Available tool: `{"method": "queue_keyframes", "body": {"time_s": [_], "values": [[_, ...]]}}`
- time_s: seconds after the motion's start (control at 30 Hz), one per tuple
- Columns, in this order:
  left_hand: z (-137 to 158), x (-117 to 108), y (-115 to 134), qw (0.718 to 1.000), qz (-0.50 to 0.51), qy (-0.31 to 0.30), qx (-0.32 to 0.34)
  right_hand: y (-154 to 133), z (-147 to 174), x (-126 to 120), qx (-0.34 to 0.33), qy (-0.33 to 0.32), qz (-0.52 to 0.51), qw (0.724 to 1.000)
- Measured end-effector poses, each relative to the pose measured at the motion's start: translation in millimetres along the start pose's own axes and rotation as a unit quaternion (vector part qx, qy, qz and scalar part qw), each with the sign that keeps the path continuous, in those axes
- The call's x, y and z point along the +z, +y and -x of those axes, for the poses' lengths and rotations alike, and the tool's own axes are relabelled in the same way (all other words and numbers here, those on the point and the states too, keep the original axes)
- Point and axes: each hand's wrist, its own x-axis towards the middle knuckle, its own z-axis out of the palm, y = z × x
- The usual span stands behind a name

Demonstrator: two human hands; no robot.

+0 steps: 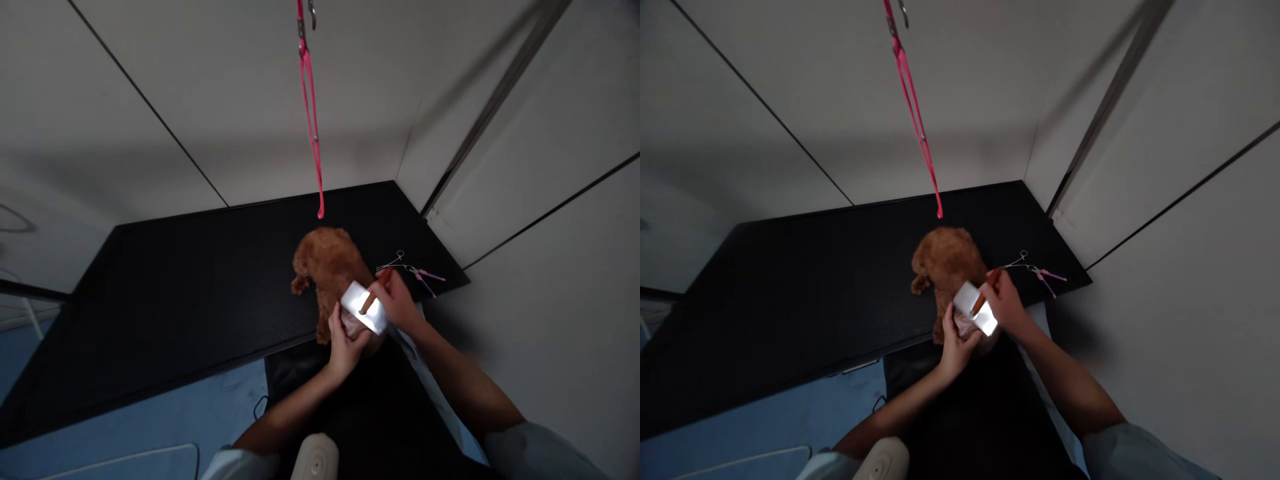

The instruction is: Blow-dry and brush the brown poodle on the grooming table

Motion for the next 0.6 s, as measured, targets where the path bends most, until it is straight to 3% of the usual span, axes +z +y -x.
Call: {"method": "queue_keyframes", "body": {"time_s": [0.07, 0.17, 0.2, 0.3, 0.33, 0.43, 0.5, 0.57, 0.6], "values": [[0, -1, -2, 0.998, -0.029, -0.042, 0.022, 3, 9, -11, 0.024, -0.001, -0.028, 0.999], [-6, -5, -1, 0.994, -0.042, -0.093, 0.043, 6, 21, -27, -0.009, 0.132, -0.020, 0.991], [-10, -6, 0, 0.992, -0.042, -0.109, 0.049, 6, 26, -31, -0.020, 0.140, -0.018, 0.990], [-26, -9, 9, 0.978, -0.076, -0.173, 0.087, 10, 41, -38, 0.007, 0.056, -0.038, 0.998], [-32, -10, 13, 0.969, -0.100, -0.198, 0.107, 11, 46, -39, 0.014, 0.066, -0.041, 0.997], [-47, -15, 21, 0.927, -0.176, -0.286, 0.170, 18, 60, -44, -0.031, 0.179, -0.041, 0.982], [-56, -18, 24, 0.888, -0.221, -0.347, 0.205, 23, 69, -46, -0.046, 0.126, -0.047, 0.990], [-63, -19, 28, 0.855, -0.265, -0.380, 0.234, 30, 77, -48, -0.020, 0.061, -0.060, 0.996], [-67, -18, 31, 0.843, -0.283, -0.383, 0.249, 33, 79, -49, -0.009, 0.076, -0.064, 0.995]]}}
